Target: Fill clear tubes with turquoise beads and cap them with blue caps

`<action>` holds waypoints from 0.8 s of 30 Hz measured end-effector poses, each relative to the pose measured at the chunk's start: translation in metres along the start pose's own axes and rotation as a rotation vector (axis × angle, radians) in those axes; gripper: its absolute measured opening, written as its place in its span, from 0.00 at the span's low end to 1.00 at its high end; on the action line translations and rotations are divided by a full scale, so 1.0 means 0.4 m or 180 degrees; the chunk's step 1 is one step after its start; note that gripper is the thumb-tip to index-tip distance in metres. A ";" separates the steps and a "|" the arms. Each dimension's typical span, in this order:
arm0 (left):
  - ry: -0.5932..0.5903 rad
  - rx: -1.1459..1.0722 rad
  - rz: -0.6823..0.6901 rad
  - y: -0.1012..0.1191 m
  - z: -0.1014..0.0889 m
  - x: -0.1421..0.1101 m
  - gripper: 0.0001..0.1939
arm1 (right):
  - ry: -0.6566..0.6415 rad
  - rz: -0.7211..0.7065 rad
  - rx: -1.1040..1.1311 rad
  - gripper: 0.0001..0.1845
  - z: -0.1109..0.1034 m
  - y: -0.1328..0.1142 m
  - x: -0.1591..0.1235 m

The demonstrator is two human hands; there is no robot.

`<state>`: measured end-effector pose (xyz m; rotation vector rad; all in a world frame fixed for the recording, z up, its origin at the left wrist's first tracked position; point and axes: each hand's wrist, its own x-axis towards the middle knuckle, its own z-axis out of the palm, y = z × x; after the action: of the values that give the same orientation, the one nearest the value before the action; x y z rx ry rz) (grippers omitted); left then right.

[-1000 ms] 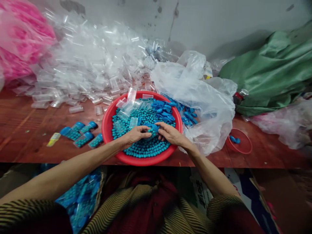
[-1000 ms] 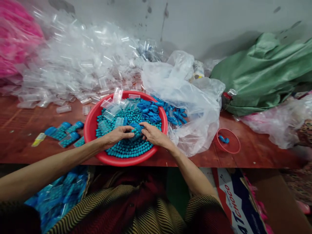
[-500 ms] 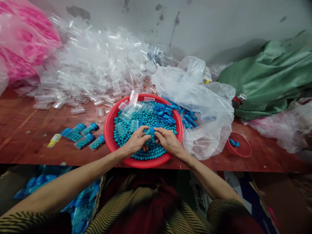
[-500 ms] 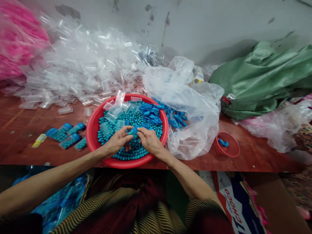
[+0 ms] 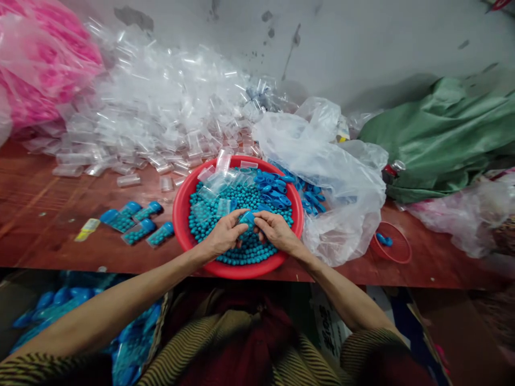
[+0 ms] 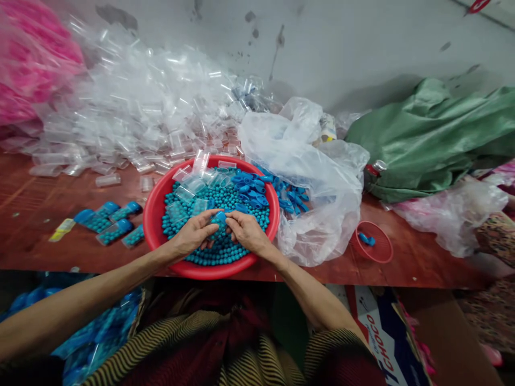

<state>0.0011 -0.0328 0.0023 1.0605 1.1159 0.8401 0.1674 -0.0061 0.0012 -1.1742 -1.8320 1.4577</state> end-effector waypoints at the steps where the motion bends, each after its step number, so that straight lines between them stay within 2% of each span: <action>1: 0.0045 0.0025 0.0060 -0.002 0.002 0.000 0.25 | 0.0005 -0.0054 -0.0159 0.16 -0.004 -0.005 0.001; 5: 0.0226 0.0289 0.0332 -0.009 0.008 0.001 0.21 | 0.0039 -0.0620 -0.0900 0.13 -0.020 -0.022 0.000; 8: 0.0248 0.0510 0.0448 -0.009 0.008 0.001 0.19 | -0.0119 -0.0783 -0.1001 0.15 -0.020 -0.023 -0.002; 11: 0.0288 0.0441 0.0277 -0.005 0.002 -0.001 0.18 | -0.0051 -0.0706 -0.1106 0.15 -0.020 -0.022 0.000; 13: 0.0171 0.0299 0.0114 -0.001 -0.002 -0.002 0.19 | -0.0109 -0.0620 -0.1006 0.11 -0.032 -0.023 0.002; 17: -0.0135 0.0202 0.0072 0.007 -0.008 -0.006 0.21 | -0.0308 -0.0025 -0.0115 0.16 -0.070 -0.025 0.006; 19: -0.0189 0.0322 0.0159 0.010 -0.008 -0.009 0.21 | -0.0100 0.0217 0.0262 0.21 -0.075 -0.026 0.008; 21: -0.0226 0.0507 0.0260 0.011 -0.006 -0.013 0.22 | 0.0225 0.0277 0.0363 0.25 -0.065 -0.029 0.010; 24: -0.0084 0.0726 0.0404 0.010 0.002 -0.018 0.28 | 0.0582 0.0046 -0.0071 0.23 -0.038 -0.035 0.007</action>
<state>0.0000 -0.0386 0.0083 1.3397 1.1506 0.8091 0.1741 0.0033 0.0187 -1.2891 -1.7223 1.2945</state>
